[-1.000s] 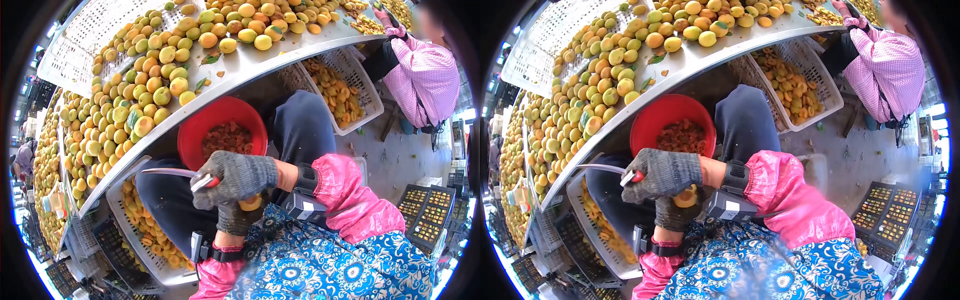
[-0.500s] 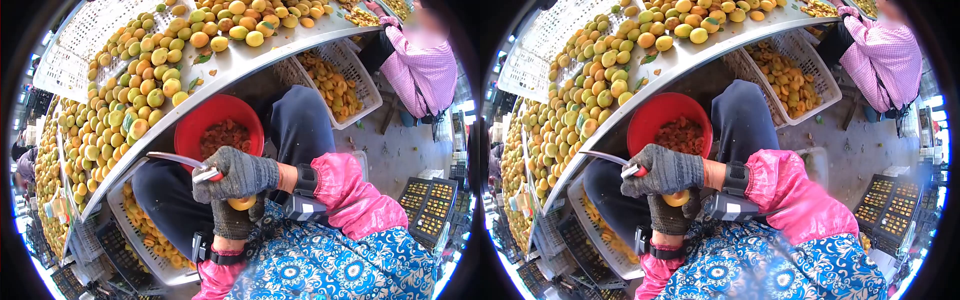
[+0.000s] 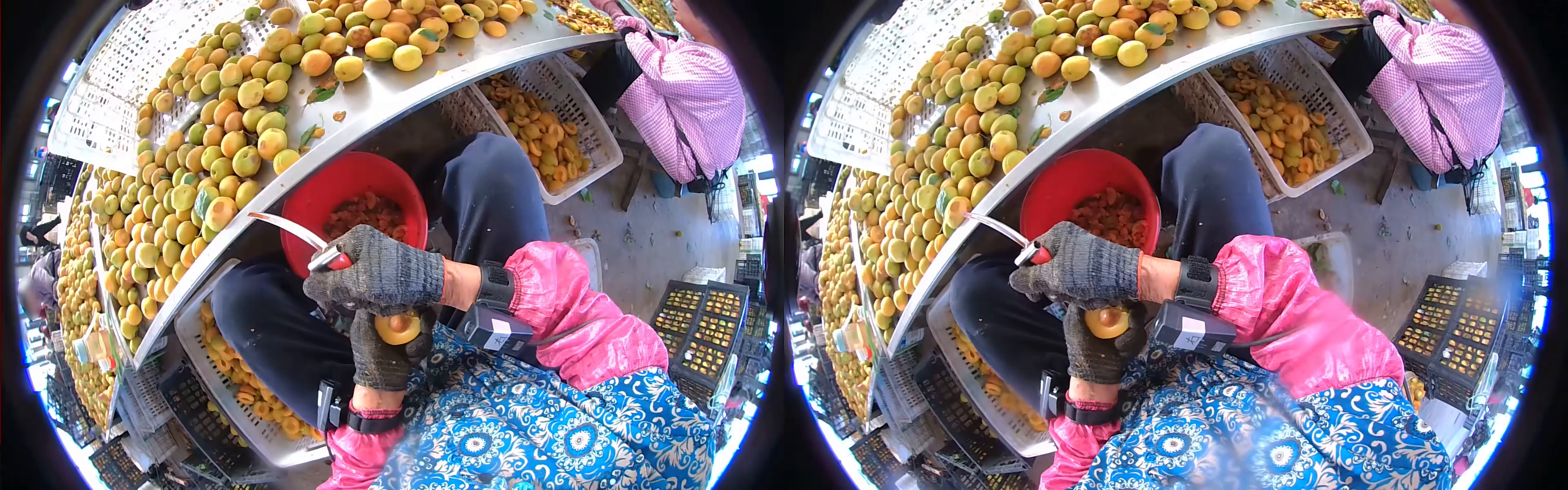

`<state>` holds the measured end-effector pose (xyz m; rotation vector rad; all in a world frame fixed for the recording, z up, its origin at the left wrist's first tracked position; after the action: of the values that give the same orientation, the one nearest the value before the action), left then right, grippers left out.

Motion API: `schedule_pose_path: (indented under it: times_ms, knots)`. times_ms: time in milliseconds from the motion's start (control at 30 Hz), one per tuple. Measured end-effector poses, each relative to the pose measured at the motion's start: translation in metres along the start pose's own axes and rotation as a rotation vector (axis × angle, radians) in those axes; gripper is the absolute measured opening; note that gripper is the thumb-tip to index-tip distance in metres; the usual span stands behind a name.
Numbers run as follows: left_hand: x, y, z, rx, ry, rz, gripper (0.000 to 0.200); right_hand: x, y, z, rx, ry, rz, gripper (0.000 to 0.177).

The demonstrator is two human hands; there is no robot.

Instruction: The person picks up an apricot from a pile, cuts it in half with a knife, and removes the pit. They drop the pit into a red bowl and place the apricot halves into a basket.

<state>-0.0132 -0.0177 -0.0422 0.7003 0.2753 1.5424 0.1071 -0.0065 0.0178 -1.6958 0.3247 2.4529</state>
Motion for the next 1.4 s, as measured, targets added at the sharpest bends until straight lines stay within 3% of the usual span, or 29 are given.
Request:
schedule_pose_path:
  times_ms: [67,100,167,200,267,400,467,533,667,700,733,800,867,1000,1067,1300,1367,1400]
  knots:
    - [-0.002,0.004,0.020,-0.138,0.211,-0.137,0.028,0.005,-0.003,-0.002,-0.015,0.285,-0.138,0.018]
    - [-0.004,0.003,0.018,-0.136,0.213,-0.140,0.028,0.002,-0.001,-0.001,-0.013,0.284,-0.135,0.018]
    - [-0.005,-0.001,-0.001,0.190,-0.080,-0.013,0.045,-0.009,0.004,0.004,-0.067,0.237,-0.191,0.018]
    - [-0.010,-0.003,-0.008,0.193,-0.080,-0.017,0.045,-0.009,0.004,0.005,-0.063,0.234,-0.188,0.018]
    - [-0.012,-0.008,-0.018,0.150,-0.055,0.087,0.045,0.000,0.002,0.003,0.046,0.046,-0.004,0.019]
    - [-0.007,-0.005,-0.003,0.082,-0.023,0.093,0.040,0.002,0.003,-0.008,0.230,0.006,0.109,0.018]
    - [0.007,0.006,0.013,0.346,-1.317,0.554,0.047,0.009,0.002,-0.012,0.280,0.072,0.062,0.020]
    - [0.006,0.006,0.014,0.410,-1.289,0.593,0.051,0.012,0.009,-0.015,0.417,-0.154,0.186,0.021]
    - [0.004,0.003,0.009,0.488,-1.108,0.703,0.056,0.041,0.005,-0.026,0.523,-0.329,0.099,0.021]
    - [0.005,0.003,0.008,0.482,-1.108,0.699,0.056,0.024,0.012,-0.023,0.528,-0.348,0.242,0.017]
    - [0.007,0.003,0.010,0.494,-1.246,0.738,0.054,0.033,0.010,-0.028,0.533,-0.345,0.242,0.017]
    - [0.009,0.005,0.012,0.503,-1.384,0.769,0.052,0.051,0.002,-0.030,0.466,-0.800,0.082,0.016]
    - [0.010,0.005,0.019,0.445,-1.429,0.740,0.043,0.058,0.003,-0.032,0.527,-0.818,0.137,0.018]
    - [0.006,-0.008,-0.014,0.481,-1.301,0.736,0.024,0.051,0.008,-0.031,0.591,-0.788,0.181,0.022]
    - [0.002,-0.016,-0.019,0.333,-0.571,0.473,0.021,0.040,0.012,-0.030,0.595,-0.738,0.170,0.024]
    - [0.009,-0.026,-0.022,0.443,-0.705,0.454,0.031,0.038,0.010,-0.031,0.740,-0.557,0.156,0.028]
    - [0.011,-0.035,-0.026,0.384,-0.302,0.350,0.031,0.040,0.009,-0.032,0.764,-0.581,0.104,0.027]
    - [0.014,-0.039,-0.020,0.385,-0.299,0.354,0.031,0.041,0.008,-0.032,0.789,-0.607,0.050,0.027]
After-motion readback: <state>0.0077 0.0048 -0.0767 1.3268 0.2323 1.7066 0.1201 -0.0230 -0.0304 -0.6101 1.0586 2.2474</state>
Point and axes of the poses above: each hand's wrist, its own y-axis away from the middle knuckle, its own z-axis out of the palm, x = y × z, the point moved 4 cm from there along -y, towards the middle knuckle, and after that the axes turned 8 degrees about -z, right-handed, at the moved point
